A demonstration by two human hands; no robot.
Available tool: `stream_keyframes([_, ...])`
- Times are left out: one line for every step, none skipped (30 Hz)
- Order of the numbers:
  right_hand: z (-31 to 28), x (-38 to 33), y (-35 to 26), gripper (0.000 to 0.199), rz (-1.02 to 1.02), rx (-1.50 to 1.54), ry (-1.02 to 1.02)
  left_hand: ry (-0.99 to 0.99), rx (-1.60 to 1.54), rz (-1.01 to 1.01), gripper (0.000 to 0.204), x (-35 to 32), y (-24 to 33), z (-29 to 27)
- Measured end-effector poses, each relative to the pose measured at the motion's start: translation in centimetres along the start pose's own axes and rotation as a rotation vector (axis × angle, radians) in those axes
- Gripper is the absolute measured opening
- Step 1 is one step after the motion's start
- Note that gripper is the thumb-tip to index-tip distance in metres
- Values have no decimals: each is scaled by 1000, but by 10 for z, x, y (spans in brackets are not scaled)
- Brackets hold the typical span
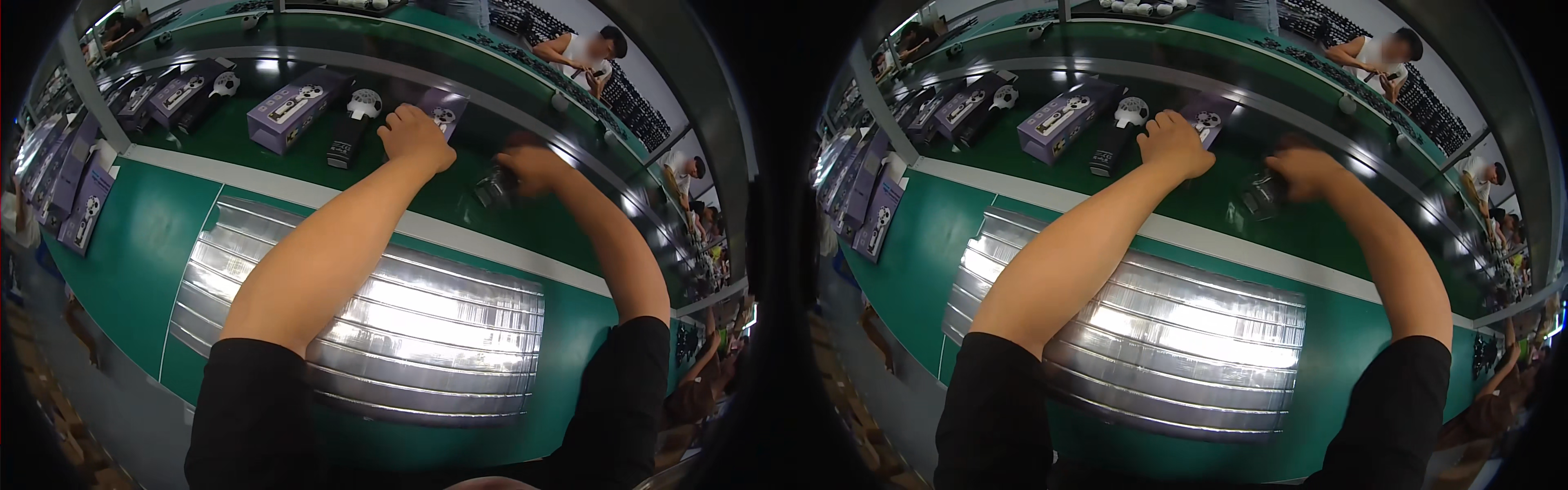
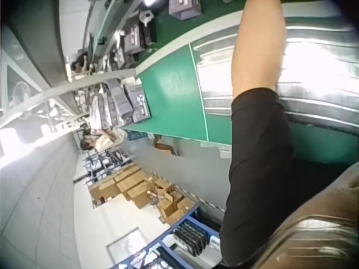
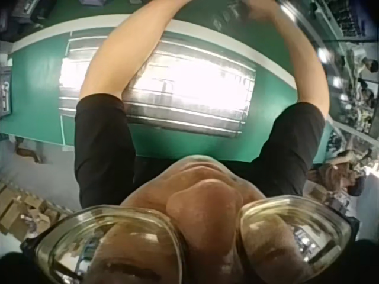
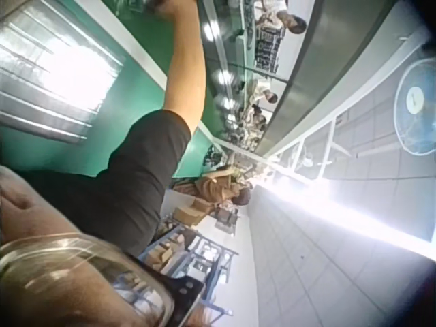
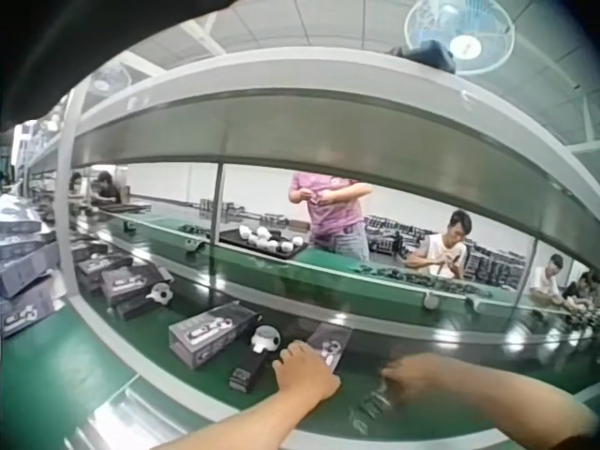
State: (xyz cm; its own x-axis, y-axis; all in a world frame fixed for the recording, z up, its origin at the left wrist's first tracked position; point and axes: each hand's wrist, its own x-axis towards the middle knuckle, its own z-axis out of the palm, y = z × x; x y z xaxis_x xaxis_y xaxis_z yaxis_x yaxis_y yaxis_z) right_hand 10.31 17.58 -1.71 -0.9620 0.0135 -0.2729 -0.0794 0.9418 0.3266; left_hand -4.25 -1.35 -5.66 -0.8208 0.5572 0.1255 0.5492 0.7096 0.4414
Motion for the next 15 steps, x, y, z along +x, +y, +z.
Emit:
stream_keyframes([-6, -11, 4, 59, 124, 132, -93, 4, -11, -5, 81, -1, 0, 0])
stream_keyframes([-14, -18, 8, 59, 129, 128, -97, 2, -18, -1, 81, -1, -2, -1])
stream_keyframes([-25, -26, 12, 53, 243, -54, -24, -35, -53, -22, 82, -1, -3, -5])
stream_keyframes([-32, -32, 18, 49, 356, -238, 49, -73, -87, -42, 82, -1, -5, -9])
stream_keyframes([-35, -44, 32, 49, 388, -244, 37, -114, -125, -42, 82, -2, -1, -12])
stream_keyframes([-34, -53, 48, 44, 570, -265, 193, -125, -134, -13, 82, -4, 1, -13])
stream_keyframes([-33, -62, 63, 40, 751, -291, 351, -116, -83, 119, 82, -7, 4, -14])
stream_keyframes([-37, -65, 70, 40, 774, -297, 338, -104, -32, 245, 82, -11, 4, -14])
stream_keyframes([-41, -68, 75, 41, 767, -217, 256, -89, 18, 372, 82, -13, 6, -14])
stream_keyframes([-44, -65, 74, 42, 746, -132, 182, -93, 13, 385, 82, -15, 3, -17])
stream_keyframes([-44, -63, 62, 42, 763, -136, 170, -95, 32, 531, 86, -17, 1, -17])
stream_keyframes([-42, -59, 48, 42, 534, -119, 42, -96, 50, 678, 89, -19, 0, -16])
stream_keyframes([-40, -61, 38, 41, 294, -98, -83, -94, 67, 815, 92, -21, -2, -14])
stream_keyframes([-37, -72, 31, 41, 301, -97, -95, -101, 57, 822, 92, -22, -3, -11])
stream_keyframes([-36, -82, 22, 41, 303, -23, -13, 9, -27, 843, 96, -21, -7, -5])
